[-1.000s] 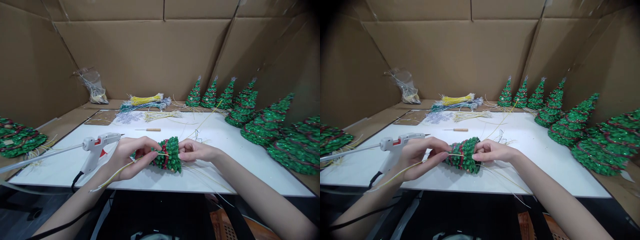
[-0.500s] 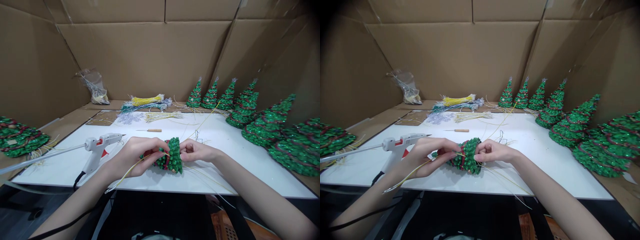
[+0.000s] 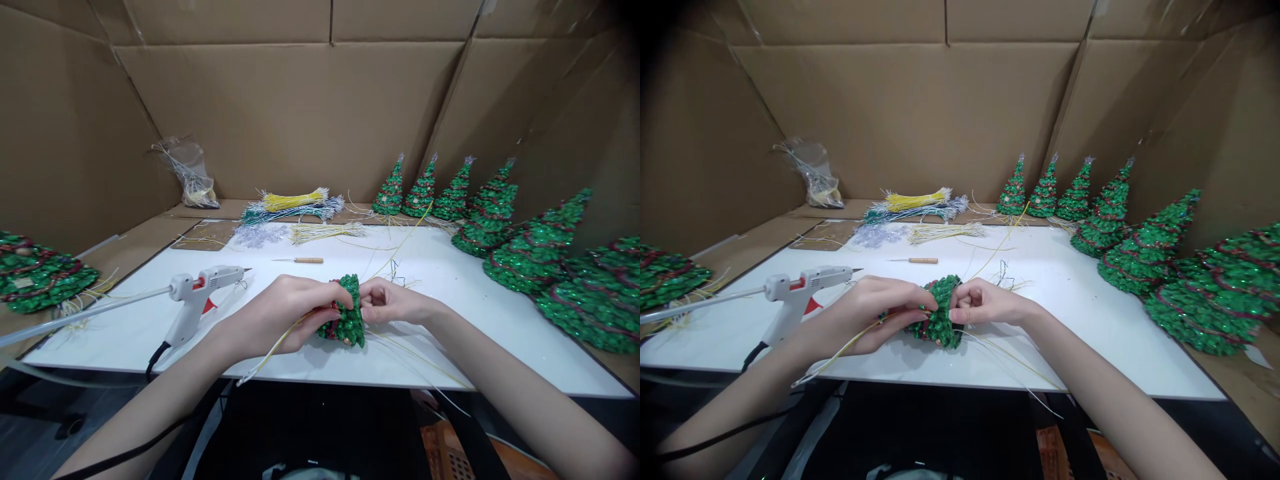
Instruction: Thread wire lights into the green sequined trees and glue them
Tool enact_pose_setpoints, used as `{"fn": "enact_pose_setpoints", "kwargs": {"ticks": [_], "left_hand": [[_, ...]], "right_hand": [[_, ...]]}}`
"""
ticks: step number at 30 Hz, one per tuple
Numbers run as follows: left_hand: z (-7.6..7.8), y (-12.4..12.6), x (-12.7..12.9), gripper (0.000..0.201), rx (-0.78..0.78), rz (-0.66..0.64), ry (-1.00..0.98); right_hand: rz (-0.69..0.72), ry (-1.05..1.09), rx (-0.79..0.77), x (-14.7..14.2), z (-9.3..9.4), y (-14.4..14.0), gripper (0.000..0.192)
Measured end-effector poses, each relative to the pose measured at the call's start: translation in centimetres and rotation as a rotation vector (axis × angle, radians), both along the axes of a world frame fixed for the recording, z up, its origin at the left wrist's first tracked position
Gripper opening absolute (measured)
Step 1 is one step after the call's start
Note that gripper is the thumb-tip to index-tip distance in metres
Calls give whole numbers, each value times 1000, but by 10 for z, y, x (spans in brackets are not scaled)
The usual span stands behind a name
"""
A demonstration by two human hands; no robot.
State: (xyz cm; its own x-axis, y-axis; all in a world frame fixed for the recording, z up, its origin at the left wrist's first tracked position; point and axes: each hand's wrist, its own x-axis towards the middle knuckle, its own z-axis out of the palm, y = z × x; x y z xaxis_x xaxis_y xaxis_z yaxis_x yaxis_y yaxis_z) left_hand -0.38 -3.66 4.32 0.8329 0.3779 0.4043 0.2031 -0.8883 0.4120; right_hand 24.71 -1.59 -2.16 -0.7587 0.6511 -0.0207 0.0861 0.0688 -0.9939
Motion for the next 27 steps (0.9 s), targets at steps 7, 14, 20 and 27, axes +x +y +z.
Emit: {"fn": "enact_pose_setpoints", "kwargs": {"ticks": [7,14,20,27], "left_hand": [[0,-2,3,12,-58,11,2],[10,-9,-18,15,-29,101,-138],[14,-11,-22,19,0,117,-162],[17,-11,-18,19,-69,97,-115]], "right_hand": [[-1,12,12,-1,3,0,34],[-16,8,2,-4,6,-2,34],[-34,-11,5,-4,7,-3,34],[-40,-14,38,-4,7,-3,34]]}}
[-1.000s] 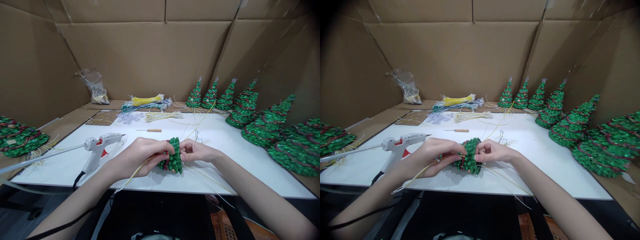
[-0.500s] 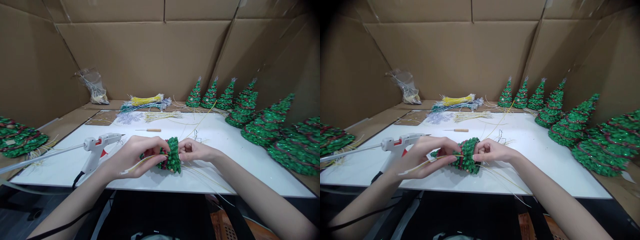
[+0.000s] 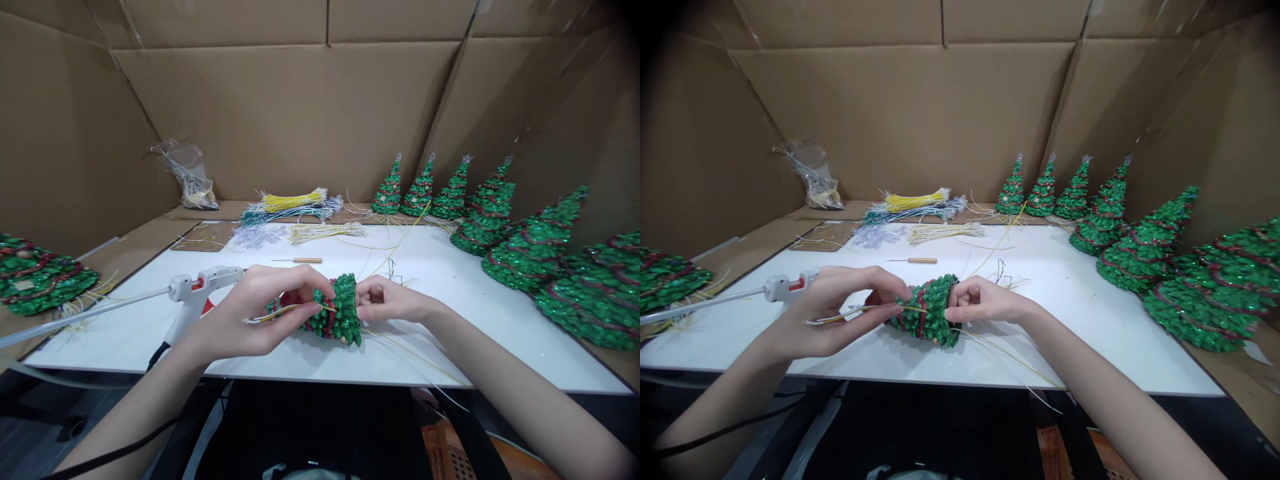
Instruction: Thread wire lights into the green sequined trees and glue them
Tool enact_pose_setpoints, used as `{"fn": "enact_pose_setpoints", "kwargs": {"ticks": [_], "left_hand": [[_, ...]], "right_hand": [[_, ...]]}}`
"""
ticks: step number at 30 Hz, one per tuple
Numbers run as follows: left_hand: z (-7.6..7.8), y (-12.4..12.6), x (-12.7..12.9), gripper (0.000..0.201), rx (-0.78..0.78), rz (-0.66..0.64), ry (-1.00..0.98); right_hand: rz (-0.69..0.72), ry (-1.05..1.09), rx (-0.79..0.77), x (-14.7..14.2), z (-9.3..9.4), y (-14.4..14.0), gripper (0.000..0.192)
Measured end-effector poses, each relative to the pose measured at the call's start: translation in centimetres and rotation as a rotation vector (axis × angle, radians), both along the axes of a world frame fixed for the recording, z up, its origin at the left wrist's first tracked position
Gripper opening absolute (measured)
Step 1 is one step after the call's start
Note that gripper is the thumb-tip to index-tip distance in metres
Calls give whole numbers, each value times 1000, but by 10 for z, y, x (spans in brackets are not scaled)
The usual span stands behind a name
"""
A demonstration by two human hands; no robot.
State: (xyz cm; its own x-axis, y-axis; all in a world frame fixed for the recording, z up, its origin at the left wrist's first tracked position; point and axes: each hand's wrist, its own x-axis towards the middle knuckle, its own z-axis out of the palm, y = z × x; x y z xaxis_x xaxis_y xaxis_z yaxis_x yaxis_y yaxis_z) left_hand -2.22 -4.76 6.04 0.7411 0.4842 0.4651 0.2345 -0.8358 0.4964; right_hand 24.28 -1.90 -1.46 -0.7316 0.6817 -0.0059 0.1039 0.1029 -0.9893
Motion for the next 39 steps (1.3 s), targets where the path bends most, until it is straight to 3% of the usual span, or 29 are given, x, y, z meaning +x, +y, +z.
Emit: {"fn": "enact_pose_setpoints", "kwargs": {"ticks": [11,19,27,34,39], "left_hand": [[-8,9,20,14,-138,-110,107],[-12,10,17,10,-167,-88,73],[-4,3,-8,13,63,26,8],[6,-1,-17,19,218,-42,-30],[7,2,-18,17,300,-1,-50]], "right_hand": [[28,-51,10,4,-2,3,40],[24,-38,13,3,-3,2,38],[20,-26,8,2,0,0,37],[19,-27,2,3,0,0,38],[23,-44,14,3,1,0,39]]}}
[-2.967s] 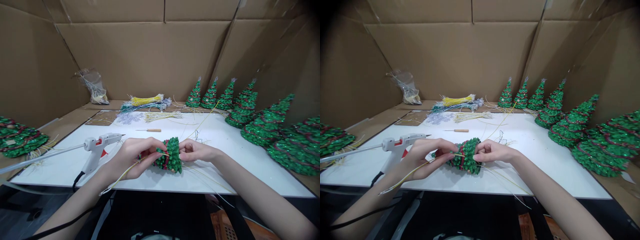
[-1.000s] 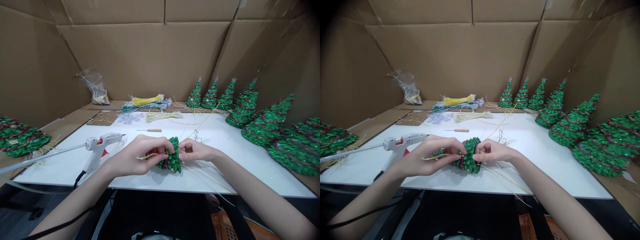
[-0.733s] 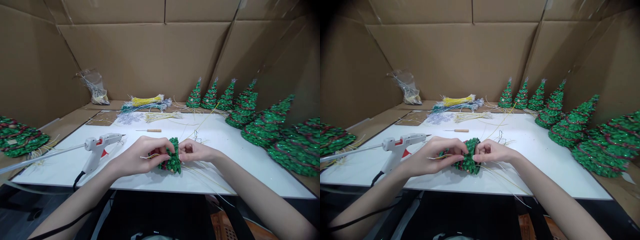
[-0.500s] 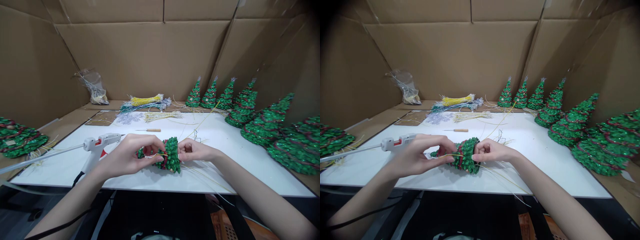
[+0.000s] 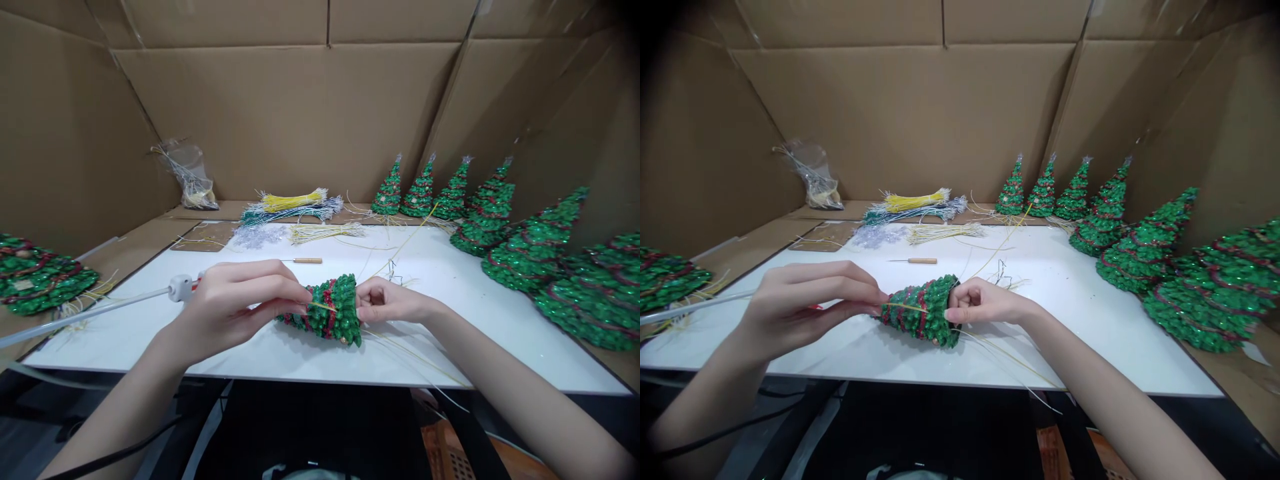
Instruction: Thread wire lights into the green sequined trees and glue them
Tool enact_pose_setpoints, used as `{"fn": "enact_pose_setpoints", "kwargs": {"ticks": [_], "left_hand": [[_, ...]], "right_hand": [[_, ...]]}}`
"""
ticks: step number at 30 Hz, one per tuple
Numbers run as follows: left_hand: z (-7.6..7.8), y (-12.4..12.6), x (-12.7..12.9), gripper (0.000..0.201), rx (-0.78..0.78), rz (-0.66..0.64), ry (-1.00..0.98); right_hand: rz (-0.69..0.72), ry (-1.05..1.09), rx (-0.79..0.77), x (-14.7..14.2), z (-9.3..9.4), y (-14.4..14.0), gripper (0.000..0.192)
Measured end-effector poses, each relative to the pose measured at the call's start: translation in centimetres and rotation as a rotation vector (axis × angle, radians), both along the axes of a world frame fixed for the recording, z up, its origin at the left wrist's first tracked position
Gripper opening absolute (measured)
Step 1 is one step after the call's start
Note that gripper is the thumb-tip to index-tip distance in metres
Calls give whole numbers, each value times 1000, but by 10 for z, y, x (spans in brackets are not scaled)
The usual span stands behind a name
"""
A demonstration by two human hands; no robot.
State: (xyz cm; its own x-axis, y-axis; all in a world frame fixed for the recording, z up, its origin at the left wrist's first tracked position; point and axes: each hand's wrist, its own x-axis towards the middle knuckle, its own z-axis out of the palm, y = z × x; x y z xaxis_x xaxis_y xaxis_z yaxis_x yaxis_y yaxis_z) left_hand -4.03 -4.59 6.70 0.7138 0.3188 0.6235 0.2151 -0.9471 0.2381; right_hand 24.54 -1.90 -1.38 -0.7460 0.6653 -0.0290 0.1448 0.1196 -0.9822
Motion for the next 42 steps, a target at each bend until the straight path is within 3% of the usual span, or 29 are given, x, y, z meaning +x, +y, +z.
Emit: {"fn": "enact_pose_setpoints", "kwargs": {"ticks": [10,23,32,42], "left_hand": [[-1,4,-8,17,152,75,23],[-8,1,-7,18,97,185,-36],[-11,-5,3,23,159,256,-124],[-11,-5,9,15,156,241,-158]], "right_hand": [[-4,-8,12,1,-1,0,38],[10,1,7,1,-1,2,33],[12,23,-1,1,1,0,28],[18,27,13,1,0,1,25]]}}
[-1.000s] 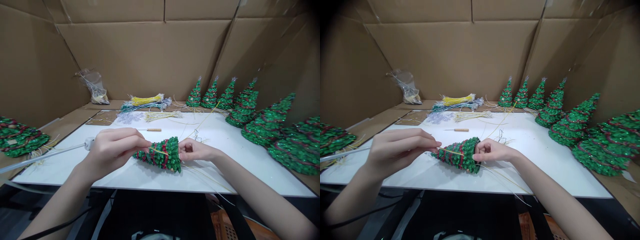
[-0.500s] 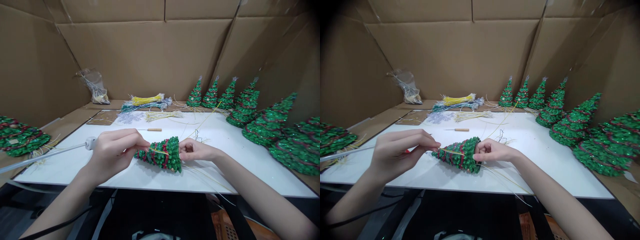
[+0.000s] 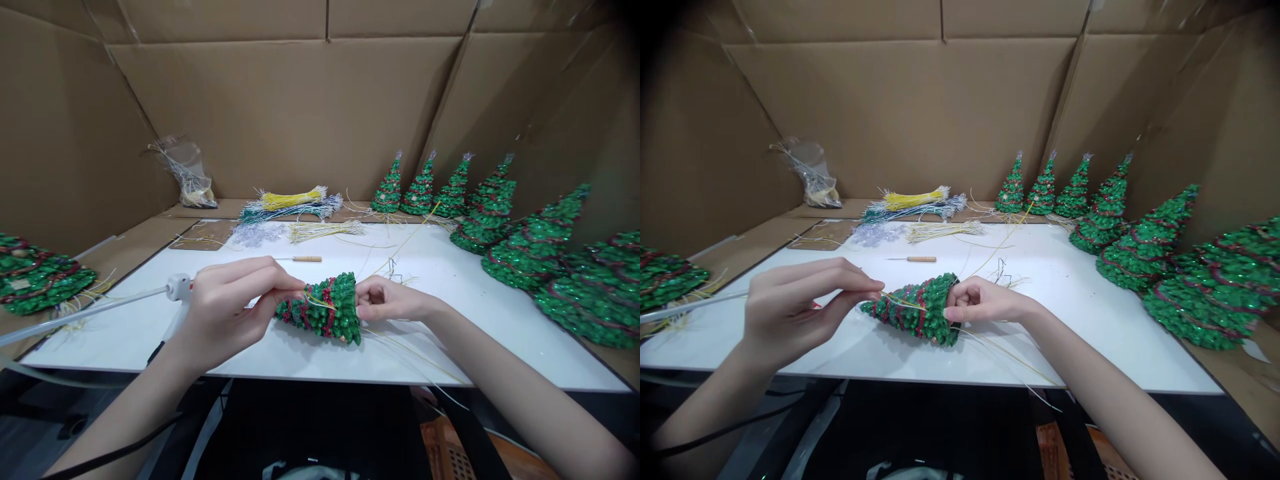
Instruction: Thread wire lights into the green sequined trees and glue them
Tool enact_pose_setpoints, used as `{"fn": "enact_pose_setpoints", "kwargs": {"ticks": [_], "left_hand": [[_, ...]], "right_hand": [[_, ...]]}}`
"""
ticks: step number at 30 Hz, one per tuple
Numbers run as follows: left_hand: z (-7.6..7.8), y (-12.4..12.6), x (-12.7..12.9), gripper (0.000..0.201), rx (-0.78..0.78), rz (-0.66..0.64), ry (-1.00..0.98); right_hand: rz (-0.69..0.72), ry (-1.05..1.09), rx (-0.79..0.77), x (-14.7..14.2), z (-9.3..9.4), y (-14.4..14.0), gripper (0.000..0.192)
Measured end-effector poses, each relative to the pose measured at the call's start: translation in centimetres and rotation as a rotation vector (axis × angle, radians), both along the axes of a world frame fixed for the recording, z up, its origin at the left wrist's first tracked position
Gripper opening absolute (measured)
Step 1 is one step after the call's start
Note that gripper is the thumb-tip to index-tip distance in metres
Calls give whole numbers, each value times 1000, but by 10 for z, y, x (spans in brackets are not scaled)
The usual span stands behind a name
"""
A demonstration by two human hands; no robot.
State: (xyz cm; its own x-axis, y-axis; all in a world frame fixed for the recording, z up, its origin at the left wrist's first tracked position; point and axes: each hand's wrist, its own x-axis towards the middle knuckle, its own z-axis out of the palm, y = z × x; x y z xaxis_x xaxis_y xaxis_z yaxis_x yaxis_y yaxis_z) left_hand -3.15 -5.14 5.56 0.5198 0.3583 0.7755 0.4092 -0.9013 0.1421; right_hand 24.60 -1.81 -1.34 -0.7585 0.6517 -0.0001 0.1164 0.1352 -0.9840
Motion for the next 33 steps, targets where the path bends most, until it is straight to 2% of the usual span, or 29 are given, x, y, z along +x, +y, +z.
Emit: {"fn": "enact_pose_setpoints", "kwargs": {"ticks": [13,16,21,24,33], "left_hand": [[0,0,4,12,-154,-28,49],[1,2,4,15,-115,-26,114],[1,7,0,19,28,-8,314],[1,10,-3,20,108,13,359],[0,15,-4,21,112,-36,396]], "right_hand": [[2,-18,2,0,1,0,30],[-1,-21,1,-1,2,-1,30],[-1,-16,-1,0,2,-1,29],[-4,-17,0,0,2,-1,29],[2,-19,6,1,0,0,31]]}}
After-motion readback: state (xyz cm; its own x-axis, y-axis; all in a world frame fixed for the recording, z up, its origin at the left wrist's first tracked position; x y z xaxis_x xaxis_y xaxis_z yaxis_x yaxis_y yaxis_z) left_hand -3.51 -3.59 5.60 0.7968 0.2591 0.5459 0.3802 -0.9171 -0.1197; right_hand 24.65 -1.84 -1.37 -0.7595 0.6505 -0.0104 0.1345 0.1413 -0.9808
